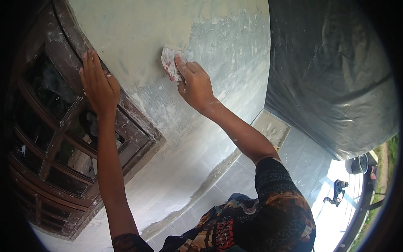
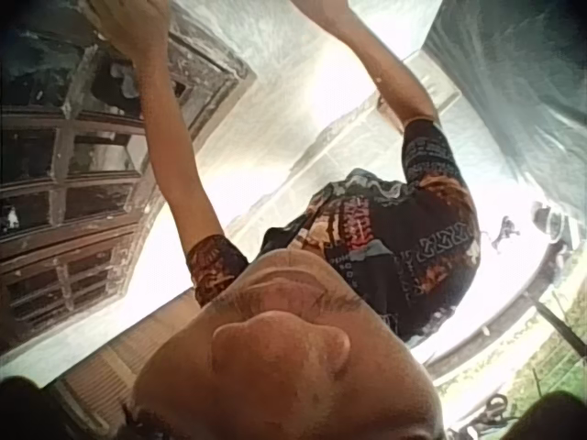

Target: The person applies plaster putty to a wall surface near a window frame using a putty knife.

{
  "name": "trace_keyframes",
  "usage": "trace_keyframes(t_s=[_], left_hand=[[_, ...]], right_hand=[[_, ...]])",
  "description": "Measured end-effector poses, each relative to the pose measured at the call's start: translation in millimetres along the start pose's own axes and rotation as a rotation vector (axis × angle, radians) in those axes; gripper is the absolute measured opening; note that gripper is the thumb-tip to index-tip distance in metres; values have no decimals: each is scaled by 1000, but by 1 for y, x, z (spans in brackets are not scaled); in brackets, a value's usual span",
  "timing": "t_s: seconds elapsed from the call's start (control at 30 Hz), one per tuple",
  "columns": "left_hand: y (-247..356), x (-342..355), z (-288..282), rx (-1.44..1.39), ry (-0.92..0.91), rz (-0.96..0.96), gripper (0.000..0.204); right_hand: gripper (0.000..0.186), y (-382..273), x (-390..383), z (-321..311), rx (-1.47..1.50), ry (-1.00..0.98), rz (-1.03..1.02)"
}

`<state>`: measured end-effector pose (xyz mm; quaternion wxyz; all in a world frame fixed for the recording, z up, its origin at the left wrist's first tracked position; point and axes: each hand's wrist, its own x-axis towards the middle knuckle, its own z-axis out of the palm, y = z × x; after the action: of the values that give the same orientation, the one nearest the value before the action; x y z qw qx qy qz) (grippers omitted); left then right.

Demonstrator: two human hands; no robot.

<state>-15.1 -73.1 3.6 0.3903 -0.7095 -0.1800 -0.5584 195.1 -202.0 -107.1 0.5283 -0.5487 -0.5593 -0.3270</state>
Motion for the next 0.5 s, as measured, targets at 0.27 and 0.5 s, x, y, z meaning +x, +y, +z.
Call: trace_keyframes(t_s=[0.27, 0.5], left_hand=[[3, -1, 3, -7, 5, -1, 61], [5, 0, 2, -19, 10, 3, 61]], right_hand=[[74, 35, 18, 34, -222, 71, -16], [76, 14, 14, -5, -56, 102, 10]])
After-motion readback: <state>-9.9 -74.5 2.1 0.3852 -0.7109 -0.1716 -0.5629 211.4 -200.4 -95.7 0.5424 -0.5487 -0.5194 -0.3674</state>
